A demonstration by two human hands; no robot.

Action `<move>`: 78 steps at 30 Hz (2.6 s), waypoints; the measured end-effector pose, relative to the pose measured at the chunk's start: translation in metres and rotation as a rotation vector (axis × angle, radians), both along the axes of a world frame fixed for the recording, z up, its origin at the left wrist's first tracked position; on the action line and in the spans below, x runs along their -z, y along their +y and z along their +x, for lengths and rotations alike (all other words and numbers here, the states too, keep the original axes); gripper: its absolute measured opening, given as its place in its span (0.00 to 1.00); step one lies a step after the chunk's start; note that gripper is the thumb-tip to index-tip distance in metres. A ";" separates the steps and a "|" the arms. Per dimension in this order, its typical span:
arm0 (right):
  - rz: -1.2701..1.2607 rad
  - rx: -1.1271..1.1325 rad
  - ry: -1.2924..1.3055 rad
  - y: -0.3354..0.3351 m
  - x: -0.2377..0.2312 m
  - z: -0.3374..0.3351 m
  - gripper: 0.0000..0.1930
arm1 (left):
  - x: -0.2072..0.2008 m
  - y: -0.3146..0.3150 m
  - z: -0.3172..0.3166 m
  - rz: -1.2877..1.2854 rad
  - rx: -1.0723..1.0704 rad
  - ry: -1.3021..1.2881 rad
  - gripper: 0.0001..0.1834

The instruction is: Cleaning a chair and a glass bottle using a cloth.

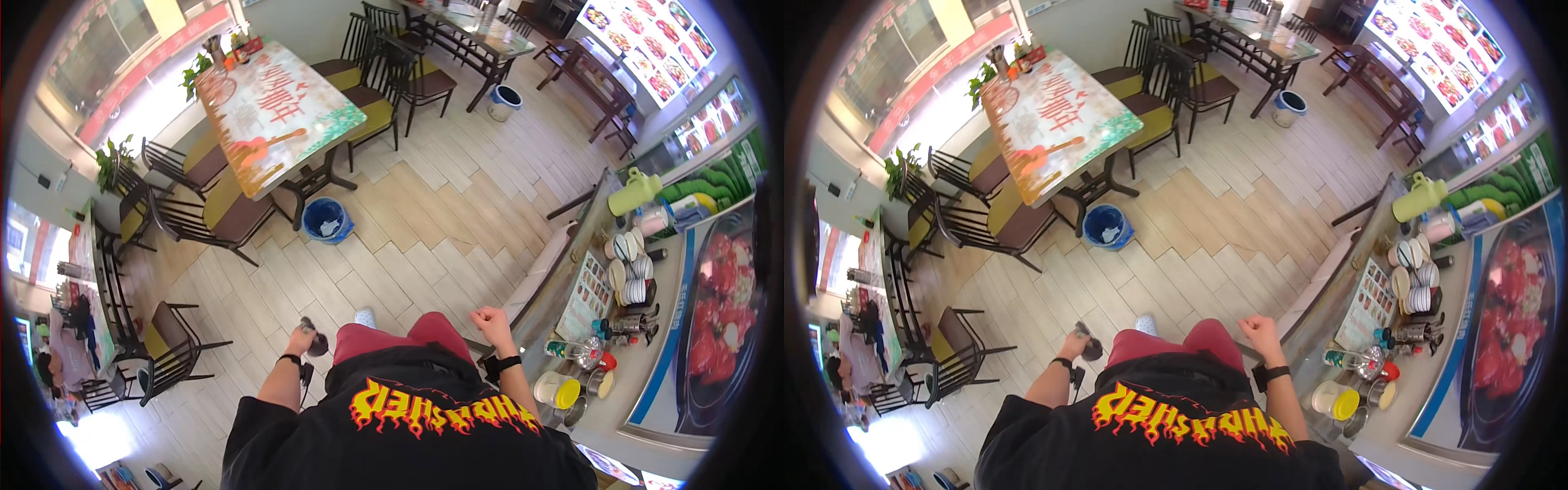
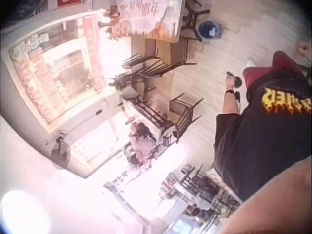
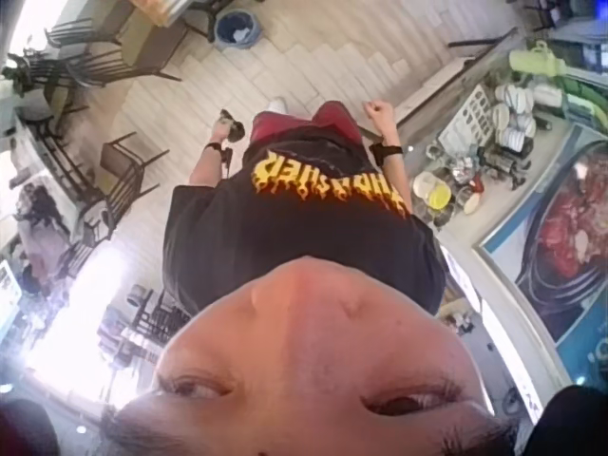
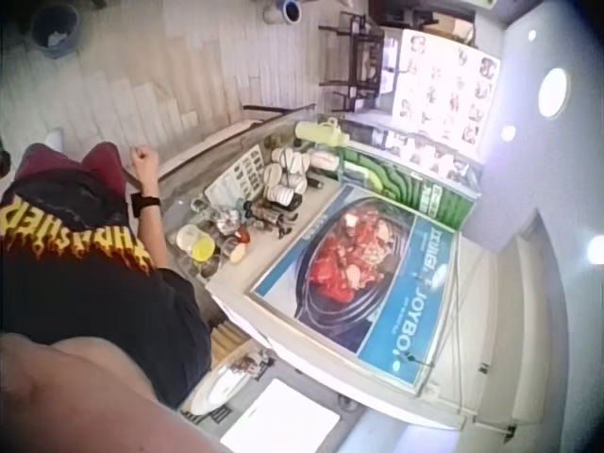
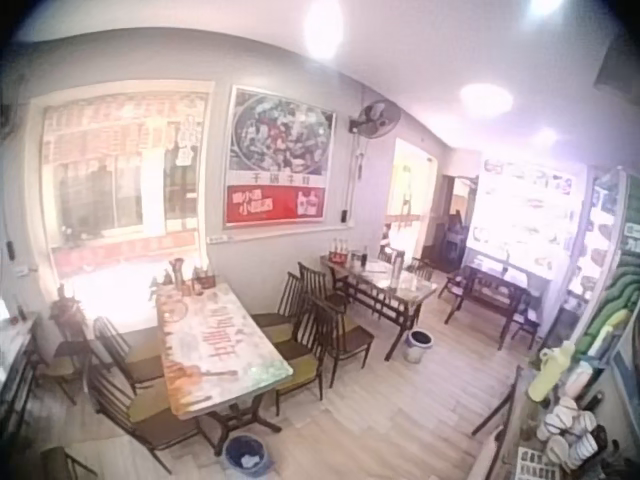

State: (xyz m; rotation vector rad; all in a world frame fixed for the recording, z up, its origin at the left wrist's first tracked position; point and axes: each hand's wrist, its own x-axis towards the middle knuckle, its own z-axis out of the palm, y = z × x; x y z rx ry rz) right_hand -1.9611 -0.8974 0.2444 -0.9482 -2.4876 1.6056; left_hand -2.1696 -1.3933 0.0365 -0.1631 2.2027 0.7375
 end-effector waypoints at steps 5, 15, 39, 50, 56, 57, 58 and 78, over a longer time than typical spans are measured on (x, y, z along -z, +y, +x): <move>-0.057 0.019 -0.065 0.003 0.010 -0.037 0.18 | -0.004 0.044 -0.054 0.052 0.020 0.026 0.37; -0.377 0.128 -0.443 0.073 0.177 -0.037 0.09 | 0.022 0.076 -0.111 0.017 -0.001 0.100 0.39; -0.339 0.576 -0.297 0.310 0.163 -0.224 0.09 | -0.066 0.521 -0.516 0.242 0.599 0.234 0.34; -0.385 1.025 -0.315 0.281 0.154 -0.295 0.09 | 0.004 0.660 -0.695 -0.045 0.959 0.054 0.37; -0.421 1.139 -0.226 0.309 0.154 -0.324 0.11 | 0.009 0.771 -0.746 0.156 0.985 0.052 0.30; -0.361 1.154 -0.149 0.319 0.147 -0.319 0.11 | 0.011 0.787 -0.750 0.165 0.916 -0.012 0.28; -0.326 1.233 -0.207 0.335 0.137 -0.313 0.11 | 0.014 0.804 -0.751 0.178 0.937 -0.001 0.28; 1.317 0.520 0.573 0.627 -0.410 -0.271 0.18 | -0.042 1.100 -0.649 0.217 1.175 0.016 0.18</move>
